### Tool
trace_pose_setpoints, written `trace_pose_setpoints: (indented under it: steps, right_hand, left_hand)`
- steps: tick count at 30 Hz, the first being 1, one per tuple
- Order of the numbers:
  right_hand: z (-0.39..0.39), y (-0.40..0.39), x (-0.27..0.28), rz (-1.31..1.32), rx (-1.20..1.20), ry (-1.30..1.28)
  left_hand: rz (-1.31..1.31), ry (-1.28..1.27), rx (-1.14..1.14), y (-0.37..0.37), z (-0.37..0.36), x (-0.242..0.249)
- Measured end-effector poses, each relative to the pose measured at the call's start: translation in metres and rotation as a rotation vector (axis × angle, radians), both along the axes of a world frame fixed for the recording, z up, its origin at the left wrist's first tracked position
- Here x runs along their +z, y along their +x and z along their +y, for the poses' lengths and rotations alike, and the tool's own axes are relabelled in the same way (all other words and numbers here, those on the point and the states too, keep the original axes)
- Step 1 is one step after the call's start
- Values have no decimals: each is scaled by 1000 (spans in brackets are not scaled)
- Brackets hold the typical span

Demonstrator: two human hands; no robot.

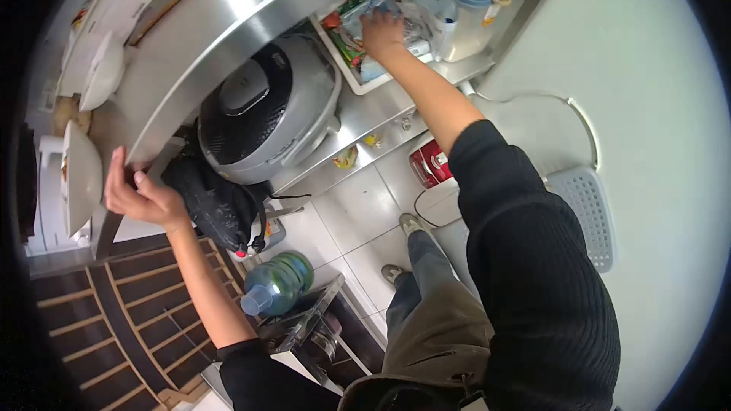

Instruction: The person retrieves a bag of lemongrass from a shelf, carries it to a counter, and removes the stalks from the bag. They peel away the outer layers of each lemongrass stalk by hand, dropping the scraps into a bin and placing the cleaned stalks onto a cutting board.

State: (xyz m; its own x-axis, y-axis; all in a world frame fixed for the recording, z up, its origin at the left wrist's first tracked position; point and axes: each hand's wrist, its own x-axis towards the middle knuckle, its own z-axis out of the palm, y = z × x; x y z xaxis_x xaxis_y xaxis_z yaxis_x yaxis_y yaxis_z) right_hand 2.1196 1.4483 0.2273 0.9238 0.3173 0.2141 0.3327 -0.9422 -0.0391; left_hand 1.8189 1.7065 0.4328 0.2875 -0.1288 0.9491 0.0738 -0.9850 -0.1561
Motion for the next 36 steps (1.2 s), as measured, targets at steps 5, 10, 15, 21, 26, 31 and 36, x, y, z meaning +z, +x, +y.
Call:
trace_pose_setpoints:
  steps: [5, 10, 15, 21, 26, 31, 36]
  right_hand:
    - [-18, -49, 28, -56, 155, 50]
    - [-84, -123, 19, -26, 448, 232]
    - [-159, -233, -22, 526, 469, 405]
    - [-178, -381, -96, 783, 840, 221]
    - [-97, -536, -55, 1125, 1435, 122]
    - [-75, -710, -27, 945, 1956, -247]
    - [-151, -899, 5, 1054, 2413, -514]
  left_hand:
    - [80, -66, 15, -7, -1, 5]
    - [74, -244, 34, -18, -21, -6]
    - [636, -648, 10, -151, -70, -70]
    - [1295, -1352, 467, -426, -279, -153]
    - [899, -1935, 914, -585, -459, -131]
    - [72, -1862, 1482, -670, -615, -107]
    - [-306, -2068, 1756, -676, -784, -151]
